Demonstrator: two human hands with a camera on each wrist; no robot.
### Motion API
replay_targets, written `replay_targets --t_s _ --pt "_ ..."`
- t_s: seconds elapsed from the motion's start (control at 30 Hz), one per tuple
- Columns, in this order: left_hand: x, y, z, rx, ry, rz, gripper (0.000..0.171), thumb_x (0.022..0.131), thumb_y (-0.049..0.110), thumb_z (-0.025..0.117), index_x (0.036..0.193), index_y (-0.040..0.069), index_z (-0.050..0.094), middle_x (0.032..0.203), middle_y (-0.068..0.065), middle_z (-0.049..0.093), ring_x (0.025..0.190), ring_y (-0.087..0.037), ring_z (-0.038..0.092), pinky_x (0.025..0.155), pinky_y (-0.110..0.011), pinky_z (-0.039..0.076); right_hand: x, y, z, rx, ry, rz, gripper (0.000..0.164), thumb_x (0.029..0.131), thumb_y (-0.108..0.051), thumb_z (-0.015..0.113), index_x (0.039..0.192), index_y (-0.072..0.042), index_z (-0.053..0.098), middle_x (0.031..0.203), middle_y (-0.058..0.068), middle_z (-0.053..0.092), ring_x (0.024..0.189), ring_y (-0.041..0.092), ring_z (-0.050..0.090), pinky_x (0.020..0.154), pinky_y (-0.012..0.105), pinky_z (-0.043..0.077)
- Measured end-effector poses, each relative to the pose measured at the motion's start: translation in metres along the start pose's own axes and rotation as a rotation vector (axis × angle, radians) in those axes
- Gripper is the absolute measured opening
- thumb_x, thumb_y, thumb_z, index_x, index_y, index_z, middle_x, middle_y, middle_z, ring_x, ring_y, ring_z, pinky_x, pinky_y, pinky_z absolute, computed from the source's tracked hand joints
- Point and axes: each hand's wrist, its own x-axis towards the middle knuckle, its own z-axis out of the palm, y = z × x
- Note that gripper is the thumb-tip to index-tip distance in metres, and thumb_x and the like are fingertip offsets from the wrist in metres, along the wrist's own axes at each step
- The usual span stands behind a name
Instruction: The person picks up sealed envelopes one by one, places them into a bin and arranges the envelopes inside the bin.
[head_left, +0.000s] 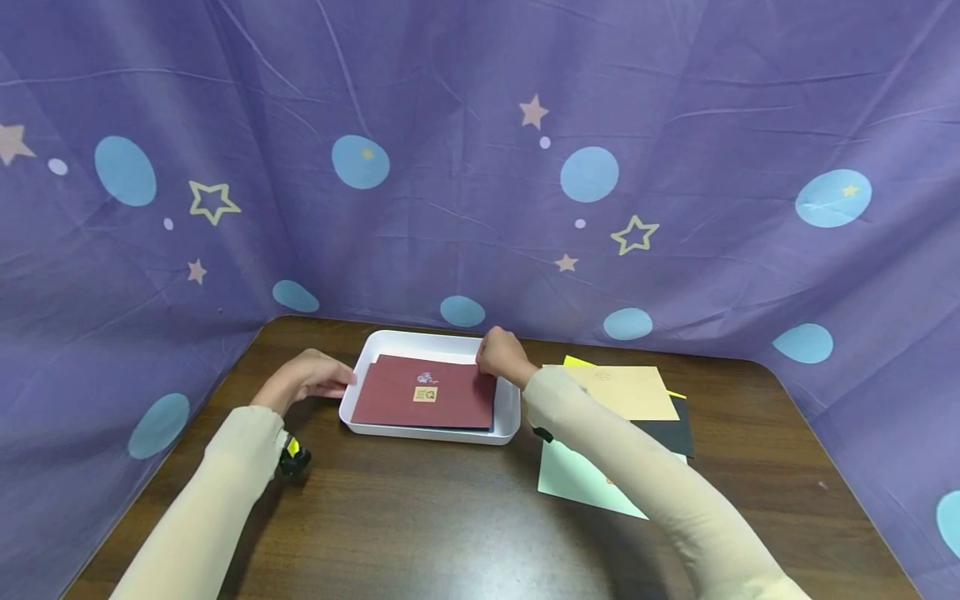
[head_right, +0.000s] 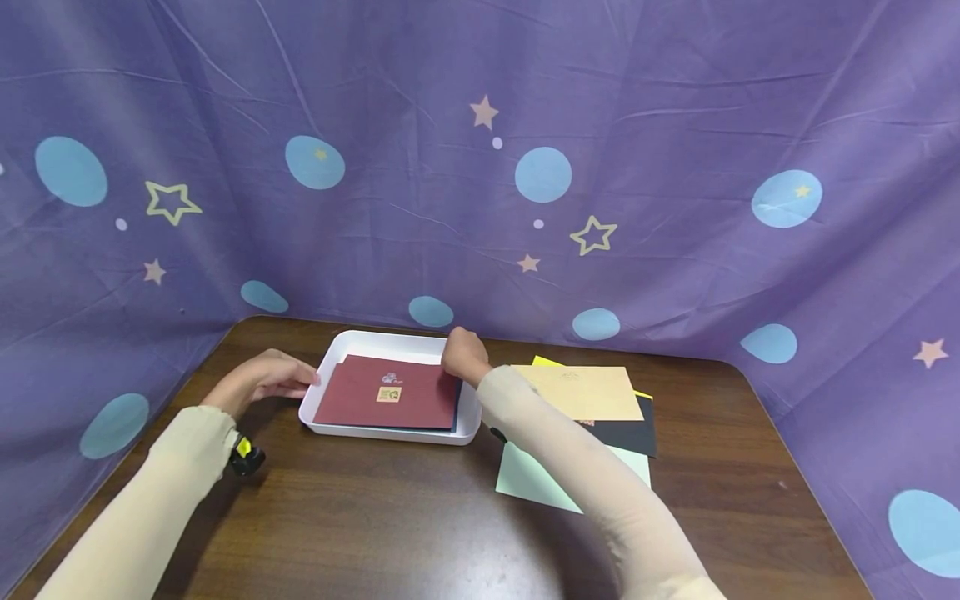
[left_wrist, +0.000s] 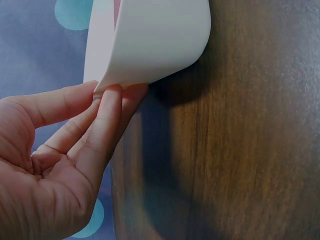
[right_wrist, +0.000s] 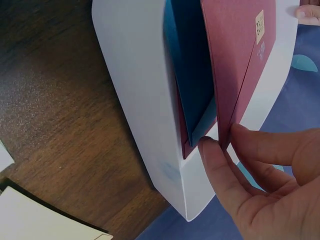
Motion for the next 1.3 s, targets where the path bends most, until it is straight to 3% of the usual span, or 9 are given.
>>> replay_targets --t_s 0.5,0.77,0.93,1.03,1.3 --pt "-0.002 0.001 0.000 -0.006 0.000 -0.006 0.033 0.092 0.001 0.066 0.117 -0.020 0.064 0.074 0.002 0.069 0.068 -0.004 0.066 0.068 -0.019 0.064 -0.014 0.001 -0.009 0.024 0.003 -0.077 0.013 0.084 0.001 0.067 0.081 0.000 0.079 0.066 0.000 0.062 0.062 0.012 0.048 0.056 0.019 0.041" --pt "-0.003 0.002 0.000 0.007 0.009 -0.004 0.033 0.092 0.002 0.066 0.117 -0.019 0.064 0.074 0.003 0.068 0.068 -0.004 0.065 0.067 -0.018 0.063 -0.016 0.001 -0.020 0.093 -0.032 -0.085 0.011 0.082 0.003 0.068 0.085 0.002 0.079 0.065 -0.001 0.061 0.062 0.011 0.050 0.053 0.018 0.042" --pt "-0.003 0.001 0.000 -0.003 -0.001 0.005 0.034 0.092 0.001 0.065 0.119 -0.021 0.062 0.074 0.003 0.069 0.068 -0.004 0.066 0.067 -0.019 0.064 -0.017 0.004 -0.035 0.192 -0.084 -0.085 0.012 0.086 0.003 0.068 0.093 0.006 0.076 0.081 0.016 0.074 0.071 0.024 0.069 0.051 0.021 0.052" --pt "-0.003 0.001 0.000 -0.004 -0.001 0.006 0.035 0.092 0.001 0.065 0.119 -0.021 0.062 0.074 0.003 0.069 0.069 -0.004 0.066 0.068 -0.019 0.064 -0.017 0.010 -0.045 0.228 -0.100 -0.082 0.011 0.086 0.003 0.067 0.093 0.005 0.075 0.089 0.023 0.075 0.082 0.034 0.073 0.053 0.023 0.055" --pt "-0.004 0.002 0.001 0.014 0.007 0.003 0.032 0.091 0.001 0.066 0.116 -0.019 0.064 0.074 0.003 0.069 0.069 -0.004 0.065 0.067 -0.019 0.063 -0.015 0.038 -0.075 0.325 -0.135 -0.028 0.013 0.089 0.002 0.066 0.099 0.008 0.073 0.082 0.017 0.075 0.069 0.021 0.072 0.065 0.033 0.064"
